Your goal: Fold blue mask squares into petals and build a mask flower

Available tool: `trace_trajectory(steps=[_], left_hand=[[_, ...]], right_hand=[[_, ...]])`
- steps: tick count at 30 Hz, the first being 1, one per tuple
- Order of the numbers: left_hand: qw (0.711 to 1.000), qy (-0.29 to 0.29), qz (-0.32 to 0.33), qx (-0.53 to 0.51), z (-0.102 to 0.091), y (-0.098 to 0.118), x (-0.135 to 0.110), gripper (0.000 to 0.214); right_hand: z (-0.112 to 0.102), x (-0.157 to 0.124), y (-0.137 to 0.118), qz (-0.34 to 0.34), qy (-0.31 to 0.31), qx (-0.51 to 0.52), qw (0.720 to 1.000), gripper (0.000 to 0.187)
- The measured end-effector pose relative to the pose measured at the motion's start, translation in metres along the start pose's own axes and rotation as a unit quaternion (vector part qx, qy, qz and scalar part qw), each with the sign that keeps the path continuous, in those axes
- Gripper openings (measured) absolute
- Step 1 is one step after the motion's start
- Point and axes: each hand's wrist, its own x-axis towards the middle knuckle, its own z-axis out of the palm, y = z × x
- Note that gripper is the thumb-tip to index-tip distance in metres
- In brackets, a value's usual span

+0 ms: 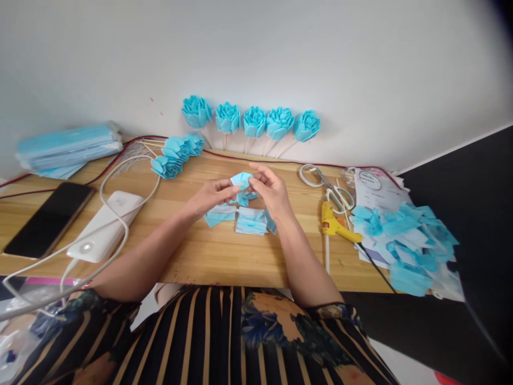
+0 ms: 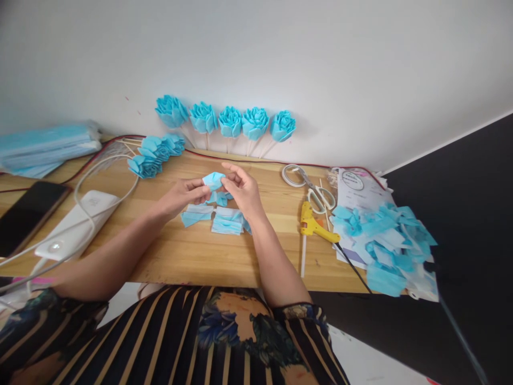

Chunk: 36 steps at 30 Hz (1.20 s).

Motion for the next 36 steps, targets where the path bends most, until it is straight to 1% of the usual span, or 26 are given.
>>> trace_trajectory(steps=[3,6,11,14,17,27,31,36], left_hand=[[1.0,0.01,-0.007,-0.02,0.0003,-0.001,-0.0001,0.043],[0.999,0.032,-0.011,-0.023,-0.0007,-0.003,0.0012,0.039],[0.998,0.064,-0.007,-0.026,-0.0024,-0.0023,0.0031,0.034],[0.998,0.055,-0.006,-0.025,-0.0021,-0.0004,0.0026,0.032],[0.999,0.038,-0.01,-0.027,-0.0009,0.001,0.0014,0.03],[1.0,-0.005,0.014,0.022,-0.0005,-0.0022,0.0022,0.035],[1.0,-0.003,0.012,0.018,0.0,0.0,0.0009,0.035],[1.0,0.002,-0.003,0.006,-0.0001,0.0027,-0.0008,0.033]], right_hand=[[0.0028,-0.0006,0.0014,0.005,0.003,-0.006,1.0,0.048],[0.0031,-0.001,0.0024,0.008,0.0,-0.019,1.0,0.049],[-0.0014,-0.0016,-0.0007,-0.003,-0.009,-0.05,0.999,0.041],[-0.0038,-0.0021,-0.0033,-0.016,-0.005,-0.045,0.999,0.039],[-0.0041,-0.0027,-0.0036,-0.024,-0.014,-0.041,0.999,0.041],[0.0026,-0.0026,0.0026,-0.001,-0.032,-0.043,0.999,0.038],[0.0035,-0.0029,0.0037,0.004,-0.041,-0.036,0.999,0.038],[0.0034,-0.0028,0.0021,-0.011,-0.027,-0.039,0.999,0.038]])
